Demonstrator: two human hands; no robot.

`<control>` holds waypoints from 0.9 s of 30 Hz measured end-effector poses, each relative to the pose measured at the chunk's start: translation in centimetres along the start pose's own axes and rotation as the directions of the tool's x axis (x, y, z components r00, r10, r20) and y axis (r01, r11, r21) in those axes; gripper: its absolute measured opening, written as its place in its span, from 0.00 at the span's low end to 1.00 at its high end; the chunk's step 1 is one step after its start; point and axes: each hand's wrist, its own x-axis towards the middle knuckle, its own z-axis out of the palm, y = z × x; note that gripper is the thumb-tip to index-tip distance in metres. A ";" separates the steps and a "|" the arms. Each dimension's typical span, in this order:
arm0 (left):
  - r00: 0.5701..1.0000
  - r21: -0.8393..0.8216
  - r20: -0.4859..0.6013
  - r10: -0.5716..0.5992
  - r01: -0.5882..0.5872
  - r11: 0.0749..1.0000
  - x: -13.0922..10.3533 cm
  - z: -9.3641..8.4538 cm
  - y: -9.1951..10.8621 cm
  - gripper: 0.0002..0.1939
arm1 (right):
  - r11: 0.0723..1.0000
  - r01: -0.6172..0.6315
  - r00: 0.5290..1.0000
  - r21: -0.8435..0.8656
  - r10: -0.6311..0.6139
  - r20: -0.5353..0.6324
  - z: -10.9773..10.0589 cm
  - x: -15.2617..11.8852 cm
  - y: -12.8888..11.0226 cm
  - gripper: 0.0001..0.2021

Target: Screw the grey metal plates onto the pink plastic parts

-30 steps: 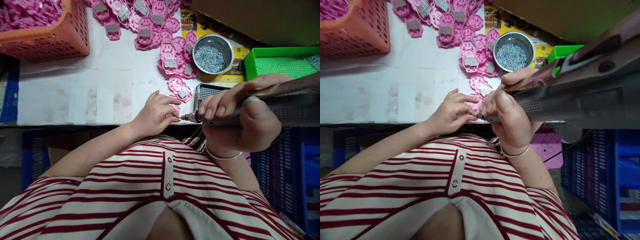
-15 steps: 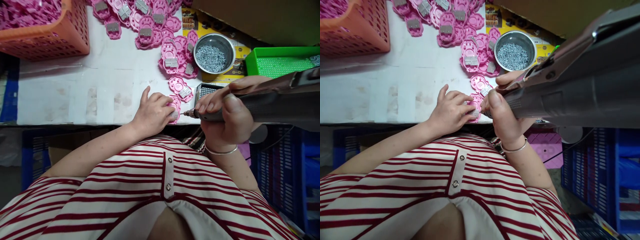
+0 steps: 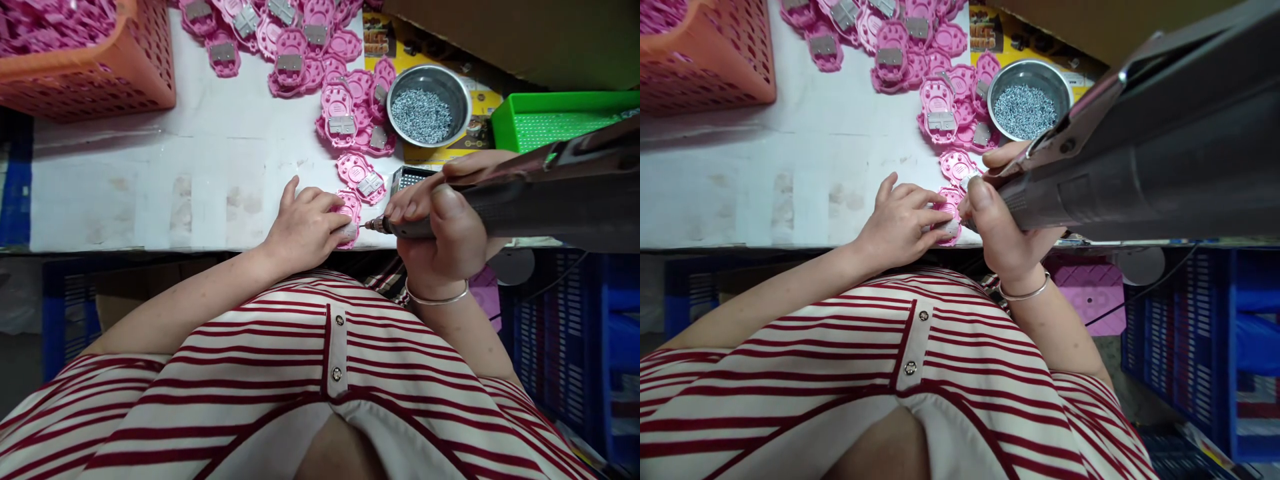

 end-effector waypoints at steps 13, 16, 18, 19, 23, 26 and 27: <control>1.000 -0.028 0.028 -0.005 0.006 1.000 -0.1 -0.2 0.1 0.10 | 0.994 0.078 0.997 0.070 -0.080 0.014 0.4 0.1 0.4 0.16; 1.000 -0.028 0.030 -0.009 0.010 1.000 -0.1 -0.2 0.0 0.10 | 0.989 0.104 0.994 0.102 -0.105 0.004 0.6 0.1 0.3 0.17; 0.999 -0.027 0.033 -0.013 0.014 1.000 -0.1 -0.1 0.0 0.10 | 0.991 0.061 0.998 0.123 -0.063 0.017 0.7 0.2 0.3 0.17; 0.999 -0.026 0.035 -0.015 0.016 1.000 -0.1 -0.1 0.0 0.09 | 0.991 0.039 0.999 0.125 -0.041 0.019 0.6 0.2 0.3 0.17; 0.999 -0.023 0.042 -0.018 0.019 1.000 -0.1 -0.2 0.0 0.09 | 0.995 -0.039 0.998 0.090 0.034 0.051 0.5 0.1 0.2 0.19; 0.999 -0.020 0.046 -0.022 0.023 1.000 -0.1 -0.2 0.1 0.09 | 0.992 -0.033 0.998 0.124 0.027 0.050 0.4 0.1 0.2 0.18; 0.999 -0.018 0.047 -0.023 0.024 1.000 -0.1 -0.2 0.1 0.08 | 0.991 -0.030 0.999 0.130 0.025 0.044 0.4 0.1 0.2 0.18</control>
